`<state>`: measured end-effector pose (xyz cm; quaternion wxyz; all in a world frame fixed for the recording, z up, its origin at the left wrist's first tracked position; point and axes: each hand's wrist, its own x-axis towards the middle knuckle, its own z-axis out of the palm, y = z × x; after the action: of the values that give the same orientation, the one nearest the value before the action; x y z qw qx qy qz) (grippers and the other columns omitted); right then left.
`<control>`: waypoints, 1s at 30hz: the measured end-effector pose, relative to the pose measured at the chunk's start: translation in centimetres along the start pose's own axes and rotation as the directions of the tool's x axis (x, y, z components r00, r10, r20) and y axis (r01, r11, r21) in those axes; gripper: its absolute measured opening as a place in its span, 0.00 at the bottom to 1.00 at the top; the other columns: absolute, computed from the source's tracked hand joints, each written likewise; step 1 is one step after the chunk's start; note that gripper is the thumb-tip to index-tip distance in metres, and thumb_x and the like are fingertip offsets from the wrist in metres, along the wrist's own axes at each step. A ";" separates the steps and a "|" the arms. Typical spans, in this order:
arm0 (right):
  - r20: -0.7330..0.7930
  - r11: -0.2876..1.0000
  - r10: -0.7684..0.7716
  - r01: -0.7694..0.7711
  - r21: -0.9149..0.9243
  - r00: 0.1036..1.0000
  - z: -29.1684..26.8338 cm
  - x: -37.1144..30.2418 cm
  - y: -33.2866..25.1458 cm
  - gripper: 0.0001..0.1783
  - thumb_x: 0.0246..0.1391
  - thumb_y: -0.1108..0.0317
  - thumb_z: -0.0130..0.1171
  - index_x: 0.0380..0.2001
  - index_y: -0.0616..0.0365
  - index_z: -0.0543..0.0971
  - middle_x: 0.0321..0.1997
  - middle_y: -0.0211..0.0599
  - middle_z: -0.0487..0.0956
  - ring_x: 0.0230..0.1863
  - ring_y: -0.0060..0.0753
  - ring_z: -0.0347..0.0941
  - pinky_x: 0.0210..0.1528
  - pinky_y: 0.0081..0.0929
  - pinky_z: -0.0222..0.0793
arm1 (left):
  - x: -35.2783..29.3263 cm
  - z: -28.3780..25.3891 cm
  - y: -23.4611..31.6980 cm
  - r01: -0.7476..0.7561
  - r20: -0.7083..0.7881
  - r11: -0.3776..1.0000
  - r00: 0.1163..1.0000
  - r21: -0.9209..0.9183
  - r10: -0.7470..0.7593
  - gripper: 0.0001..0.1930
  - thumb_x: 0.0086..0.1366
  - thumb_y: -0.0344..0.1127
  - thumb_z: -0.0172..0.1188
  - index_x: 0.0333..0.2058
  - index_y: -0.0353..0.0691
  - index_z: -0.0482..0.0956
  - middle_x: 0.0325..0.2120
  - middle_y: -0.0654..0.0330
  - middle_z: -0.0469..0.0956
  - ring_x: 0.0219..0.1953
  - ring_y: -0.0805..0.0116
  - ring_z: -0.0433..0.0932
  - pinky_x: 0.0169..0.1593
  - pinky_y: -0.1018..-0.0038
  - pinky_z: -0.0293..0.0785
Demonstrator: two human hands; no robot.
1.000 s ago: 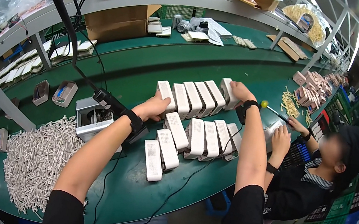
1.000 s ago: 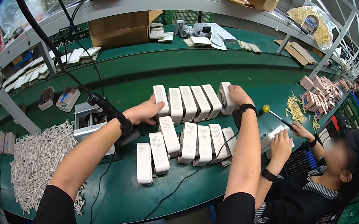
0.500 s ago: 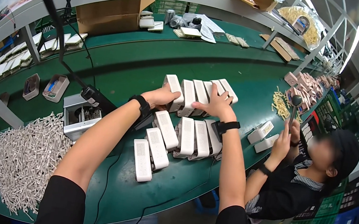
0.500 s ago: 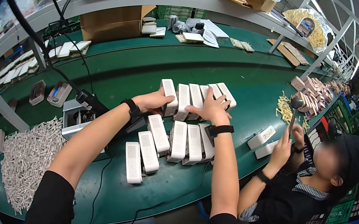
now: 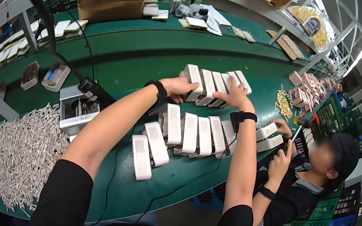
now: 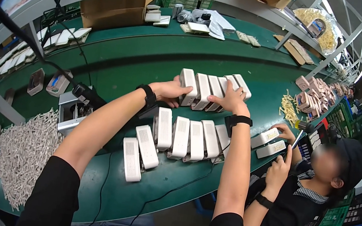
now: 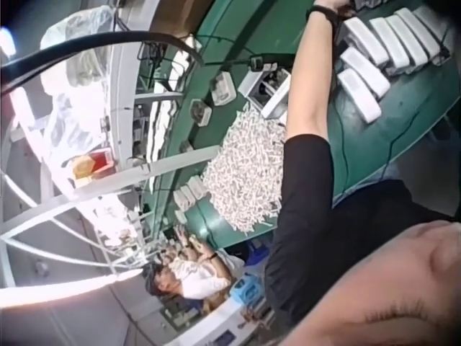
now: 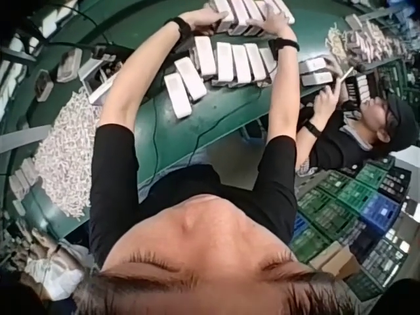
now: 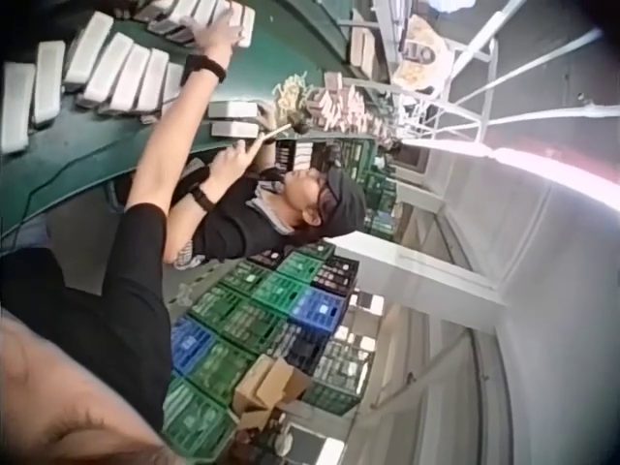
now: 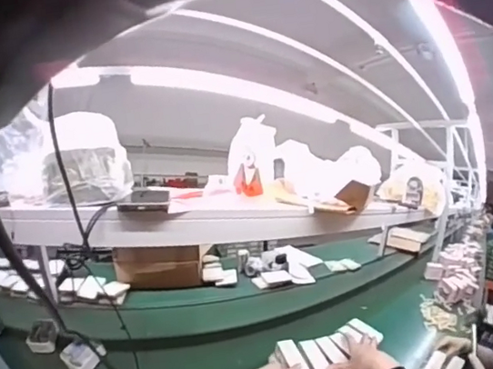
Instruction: Assembling small electronic components into a white plastic housing using an electric screwdriver.
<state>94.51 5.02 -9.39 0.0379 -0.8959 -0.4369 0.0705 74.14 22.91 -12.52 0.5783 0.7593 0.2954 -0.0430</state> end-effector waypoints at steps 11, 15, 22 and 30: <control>-0.045 0.989 -0.106 0.110 0.096 0.993 -0.7 -21.7 -4.5 0.63 0.40 0.38 0.80 0.78 0.27 0.59 0.81 0.61 0.54 0.81 0.79 0.44 0.66 0.90 0.52 | -13.3 2.2 0.4 -0.226 0.278 0.560 0.960 0.797 -0.008 0.69 0.57 0.84 0.57 0.74 0.21 0.51 0.57 0.34 0.77 0.60 0.34 0.77 0.67 0.57 0.70; -0.192 0.995 -0.089 0.096 0.030 0.977 3.7 -25.1 -6.6 0.62 0.38 0.40 0.81 0.77 0.23 0.61 0.81 0.60 0.55 0.81 0.79 0.43 0.66 0.92 0.49 | -15.1 5.4 -2.3 -0.299 0.178 0.411 0.935 0.861 0.308 0.73 0.50 0.81 0.66 0.72 0.17 0.54 0.62 0.33 0.73 0.65 0.37 0.74 0.69 0.51 0.67; -0.458 1.000 0.012 -0.001 0.026 0.889 7.5 -24.6 -6.8 0.55 0.44 0.46 0.80 0.76 0.21 0.65 0.80 0.60 0.56 0.81 0.76 0.44 0.68 0.92 0.46 | -13.3 8.7 1.5 -0.312 0.203 0.260 0.906 0.914 0.373 0.74 0.35 0.71 0.82 0.69 0.18 0.58 0.62 0.36 0.72 0.64 0.41 0.74 0.67 0.39 0.66; -0.506 0.996 -0.037 0.074 0.054 0.862 7.2 -20.5 -2.0 0.51 0.46 0.47 0.79 0.73 0.17 0.67 0.80 0.58 0.58 0.81 0.74 0.44 0.68 0.92 0.45 | -9.4 9.6 3.0 -0.249 0.083 0.489 0.938 0.836 0.336 0.75 0.38 0.69 0.83 0.72 0.23 0.52 0.65 0.35 0.69 0.65 0.40 0.74 0.67 0.41 0.67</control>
<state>79.28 -9.87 -14.29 0.1847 -0.8683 -0.4347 -0.1514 70.57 10.03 -9.32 0.1306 0.9816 0.1317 -0.0448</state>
